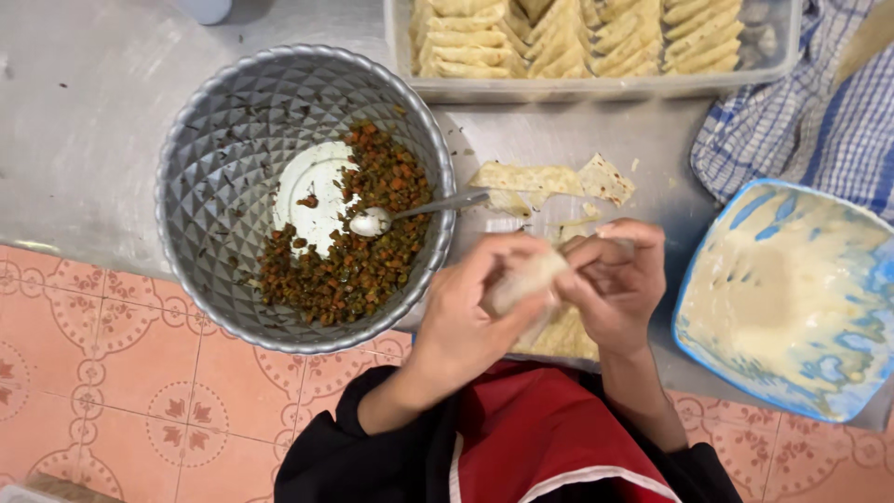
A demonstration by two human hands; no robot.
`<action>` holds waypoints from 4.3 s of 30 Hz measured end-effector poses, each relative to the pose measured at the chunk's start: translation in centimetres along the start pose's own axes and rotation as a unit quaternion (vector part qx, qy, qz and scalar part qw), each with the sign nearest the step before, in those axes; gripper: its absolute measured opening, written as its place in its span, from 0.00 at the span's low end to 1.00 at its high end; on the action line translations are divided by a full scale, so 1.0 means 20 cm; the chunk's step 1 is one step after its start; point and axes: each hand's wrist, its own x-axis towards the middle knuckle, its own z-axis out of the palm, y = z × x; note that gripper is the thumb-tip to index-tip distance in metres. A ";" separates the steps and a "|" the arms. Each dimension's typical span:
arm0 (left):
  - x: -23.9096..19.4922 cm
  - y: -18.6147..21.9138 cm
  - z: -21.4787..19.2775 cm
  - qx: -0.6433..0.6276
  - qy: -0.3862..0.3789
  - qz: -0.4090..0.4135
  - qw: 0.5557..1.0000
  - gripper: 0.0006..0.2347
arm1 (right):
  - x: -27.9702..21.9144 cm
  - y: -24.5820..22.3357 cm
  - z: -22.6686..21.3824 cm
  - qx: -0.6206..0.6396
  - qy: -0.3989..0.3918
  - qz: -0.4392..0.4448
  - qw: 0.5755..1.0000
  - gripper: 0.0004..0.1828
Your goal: The person repeatedly folds rectangular pastry sheets into cones, spoons a vegetable filling into each cone, and seals the edges with a liquid adhesive. The finished samosas are placed in a tray on the right side of the workspace.
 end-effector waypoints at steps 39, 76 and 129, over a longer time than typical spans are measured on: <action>-0.07 -0.05 -0.29 -0.190 -0.028 0.033 0.981 0.11 | 0.04 0.06 0.07 0.347 -0.135 0.113 0.921 0.40; -0.15 -0.23 -0.23 -0.319 -0.346 -0.217 0.855 0.25 | 0.03 0.03 0.12 -0.234 0.015 0.087 0.968 0.24; -0.27 -0.28 -1.06 0.108 0.345 0.004 0.932 0.09 | 0.97 0.56 1.10 -0.533 -0.544 -0.173 0.625 0.23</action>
